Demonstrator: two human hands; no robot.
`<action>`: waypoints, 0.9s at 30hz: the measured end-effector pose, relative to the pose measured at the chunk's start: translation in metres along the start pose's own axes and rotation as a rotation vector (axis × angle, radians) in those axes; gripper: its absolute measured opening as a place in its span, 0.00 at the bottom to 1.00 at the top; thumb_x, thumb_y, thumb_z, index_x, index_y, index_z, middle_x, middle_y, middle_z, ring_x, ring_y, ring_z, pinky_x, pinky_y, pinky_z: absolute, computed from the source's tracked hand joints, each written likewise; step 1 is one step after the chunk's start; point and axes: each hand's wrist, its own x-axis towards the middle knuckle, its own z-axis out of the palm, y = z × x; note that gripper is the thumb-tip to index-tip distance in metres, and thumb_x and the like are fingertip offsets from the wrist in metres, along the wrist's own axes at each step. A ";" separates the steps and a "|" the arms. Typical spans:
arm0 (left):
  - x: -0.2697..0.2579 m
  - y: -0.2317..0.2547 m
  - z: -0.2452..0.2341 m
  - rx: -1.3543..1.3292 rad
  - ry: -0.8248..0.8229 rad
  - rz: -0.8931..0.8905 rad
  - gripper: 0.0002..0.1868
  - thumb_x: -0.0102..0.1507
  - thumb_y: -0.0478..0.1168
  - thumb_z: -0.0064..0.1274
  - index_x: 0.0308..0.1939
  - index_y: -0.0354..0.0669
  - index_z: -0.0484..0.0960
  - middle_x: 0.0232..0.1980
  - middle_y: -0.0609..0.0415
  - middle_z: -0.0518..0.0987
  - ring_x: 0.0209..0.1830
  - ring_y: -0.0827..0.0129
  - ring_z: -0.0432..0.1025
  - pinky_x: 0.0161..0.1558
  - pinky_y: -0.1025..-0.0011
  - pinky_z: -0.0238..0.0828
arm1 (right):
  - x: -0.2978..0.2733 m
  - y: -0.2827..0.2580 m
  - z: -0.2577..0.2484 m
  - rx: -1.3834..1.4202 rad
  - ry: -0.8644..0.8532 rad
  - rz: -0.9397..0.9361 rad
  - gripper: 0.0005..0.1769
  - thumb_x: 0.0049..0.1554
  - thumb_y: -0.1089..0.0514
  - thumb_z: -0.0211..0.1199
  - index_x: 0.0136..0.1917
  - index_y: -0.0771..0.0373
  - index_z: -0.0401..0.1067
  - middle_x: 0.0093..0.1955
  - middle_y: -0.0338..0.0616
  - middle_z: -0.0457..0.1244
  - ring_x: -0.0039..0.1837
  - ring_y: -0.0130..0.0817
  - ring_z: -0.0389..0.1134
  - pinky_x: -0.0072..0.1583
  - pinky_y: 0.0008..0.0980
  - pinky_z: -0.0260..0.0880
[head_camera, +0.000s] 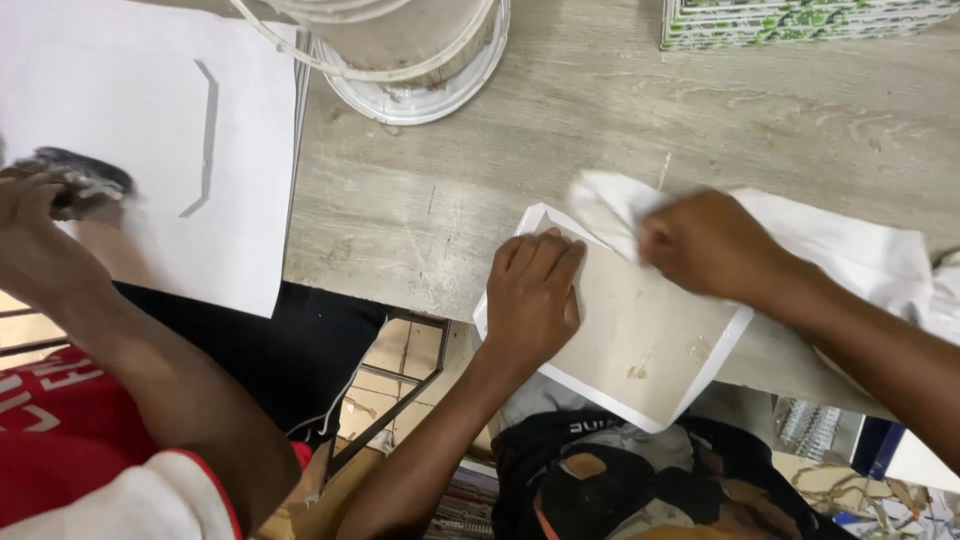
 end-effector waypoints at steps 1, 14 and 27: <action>0.000 -0.002 0.000 0.003 0.013 0.005 0.18 0.63 0.29 0.46 0.54 0.40 0.84 0.47 0.50 0.79 0.56 0.56 0.74 0.65 0.52 0.61 | 0.028 -0.018 0.001 -0.043 0.073 -0.159 0.15 0.59 0.54 0.57 0.37 0.55 0.82 0.38 0.55 0.72 0.47 0.60 0.74 0.50 0.54 0.75; -0.003 0.003 0.002 0.054 0.204 0.068 0.19 0.55 0.28 0.55 0.50 0.40 0.85 0.50 0.51 0.80 0.53 0.58 0.74 0.61 0.57 0.63 | -0.071 0.051 0.012 0.219 0.015 -0.082 0.05 0.58 0.57 0.67 0.41 0.54 0.83 0.44 0.34 0.77 0.45 0.26 0.78 0.51 0.27 0.75; -0.093 0.092 -0.031 -0.432 0.296 -0.593 0.21 0.65 0.39 0.49 0.62 0.42 0.72 0.60 0.47 0.65 0.64 0.58 0.60 0.62 0.58 0.62 | -0.098 0.055 -0.021 0.850 0.441 0.264 0.04 0.68 0.55 0.62 0.54 0.54 0.76 0.51 0.39 0.69 0.51 0.28 0.67 0.46 0.31 0.60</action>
